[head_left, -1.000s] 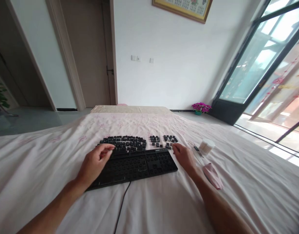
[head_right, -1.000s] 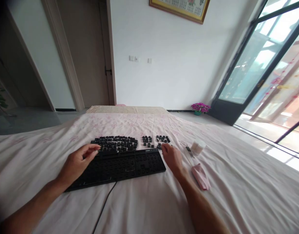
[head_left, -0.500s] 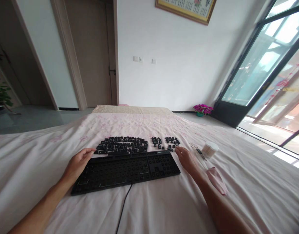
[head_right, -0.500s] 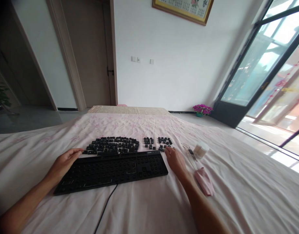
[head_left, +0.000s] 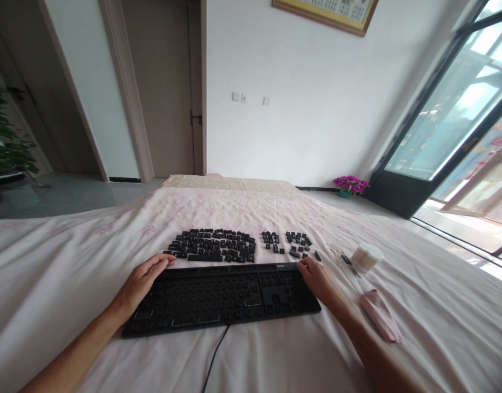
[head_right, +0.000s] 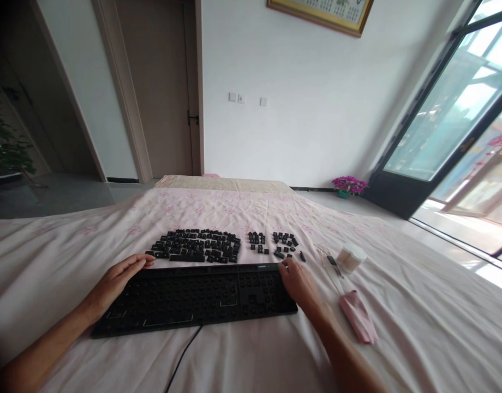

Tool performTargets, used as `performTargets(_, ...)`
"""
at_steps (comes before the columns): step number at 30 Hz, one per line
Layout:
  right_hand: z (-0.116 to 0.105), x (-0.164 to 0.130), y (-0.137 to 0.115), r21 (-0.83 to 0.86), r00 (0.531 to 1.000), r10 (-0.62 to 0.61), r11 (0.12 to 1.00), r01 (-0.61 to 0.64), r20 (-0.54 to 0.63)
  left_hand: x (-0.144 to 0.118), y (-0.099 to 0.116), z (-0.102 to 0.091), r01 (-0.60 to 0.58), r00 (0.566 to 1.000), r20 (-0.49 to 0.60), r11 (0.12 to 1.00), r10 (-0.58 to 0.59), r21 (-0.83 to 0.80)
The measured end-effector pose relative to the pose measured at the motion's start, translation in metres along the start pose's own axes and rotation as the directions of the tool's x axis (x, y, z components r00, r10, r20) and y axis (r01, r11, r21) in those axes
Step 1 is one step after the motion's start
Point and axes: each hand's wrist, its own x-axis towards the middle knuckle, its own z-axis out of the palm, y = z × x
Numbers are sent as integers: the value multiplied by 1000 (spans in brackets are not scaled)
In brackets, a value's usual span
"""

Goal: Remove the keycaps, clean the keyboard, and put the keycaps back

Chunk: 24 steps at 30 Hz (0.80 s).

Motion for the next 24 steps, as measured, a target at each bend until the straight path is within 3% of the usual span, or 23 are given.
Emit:
performTargets(11,3,6,-12,-127,1000,12,992,-16,-26,5,1,2,-49,997,73,984,37,170)
performTargets(15,-8,11,-10,-212,999,4,977,-12,-38,14,-13,-4,-17,1000,18,992,14,121)
performTargets(19,-11,38,-16,-167,996,-75,984,65,-51,24,-27,-6,9,1000,-29,994,-5,108)
performTargets(24,3,94,-38,-89,990,-139,987,136,-26,26,-34,-6,-19,1000,-5,994,20,104)
